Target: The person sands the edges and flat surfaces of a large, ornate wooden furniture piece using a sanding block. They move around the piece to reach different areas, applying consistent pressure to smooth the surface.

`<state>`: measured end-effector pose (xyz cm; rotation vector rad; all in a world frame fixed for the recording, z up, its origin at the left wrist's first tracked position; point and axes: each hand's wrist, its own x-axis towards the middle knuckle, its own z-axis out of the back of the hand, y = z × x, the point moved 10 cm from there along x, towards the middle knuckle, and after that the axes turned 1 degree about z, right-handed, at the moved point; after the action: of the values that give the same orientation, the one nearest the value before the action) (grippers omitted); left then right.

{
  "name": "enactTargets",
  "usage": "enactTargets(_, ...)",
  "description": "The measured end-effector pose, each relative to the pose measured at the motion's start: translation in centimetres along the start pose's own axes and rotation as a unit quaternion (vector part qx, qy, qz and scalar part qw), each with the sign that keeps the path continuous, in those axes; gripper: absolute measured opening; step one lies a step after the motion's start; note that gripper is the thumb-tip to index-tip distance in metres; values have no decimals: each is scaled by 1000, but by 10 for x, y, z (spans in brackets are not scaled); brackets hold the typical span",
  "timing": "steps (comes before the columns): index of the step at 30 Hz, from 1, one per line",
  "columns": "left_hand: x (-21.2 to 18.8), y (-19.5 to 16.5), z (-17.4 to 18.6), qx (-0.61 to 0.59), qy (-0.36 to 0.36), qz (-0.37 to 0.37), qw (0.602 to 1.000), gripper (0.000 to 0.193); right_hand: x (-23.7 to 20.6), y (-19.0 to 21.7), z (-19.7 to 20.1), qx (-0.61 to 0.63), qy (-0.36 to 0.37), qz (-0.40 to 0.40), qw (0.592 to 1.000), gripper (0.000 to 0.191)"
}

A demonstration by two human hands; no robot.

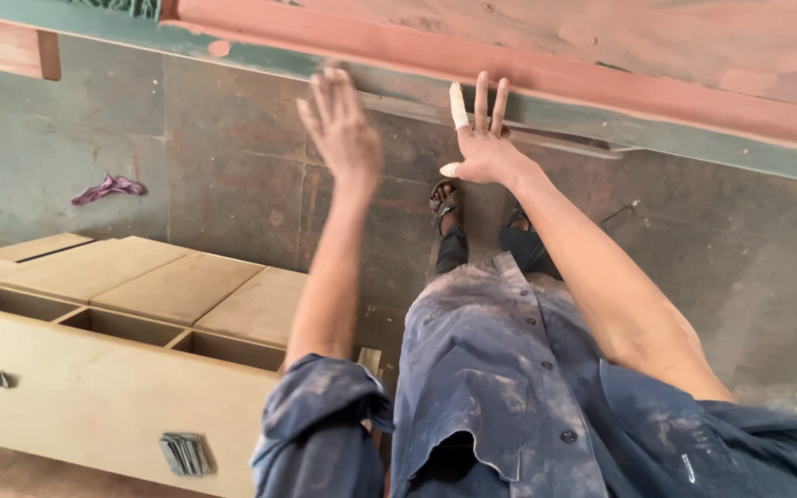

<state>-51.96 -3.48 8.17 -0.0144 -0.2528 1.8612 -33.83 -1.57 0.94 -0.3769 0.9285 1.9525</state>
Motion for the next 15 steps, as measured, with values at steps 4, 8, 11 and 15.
enactTargets(4, -20, -79, -13, -160, 99, -119, 975, 87, -1, -5, 17, -47, -39, 40, 997, 133)
enactTargets(8, -4, -49, -1, -8, 102, -185, 977, 90, -44, -48, 48, 218, -75, 91, 969, 102)
enactTargets(11, 33, 42, 15, -58, 39, 15, 997, 85, -114, -90, 77, 170, -220, 110, 954, 90)
enactTargets(15, 5, -34, -5, 14, -19, -31, 999, 70, -172, -137, 82, 276, -329, 6, 903, 73)
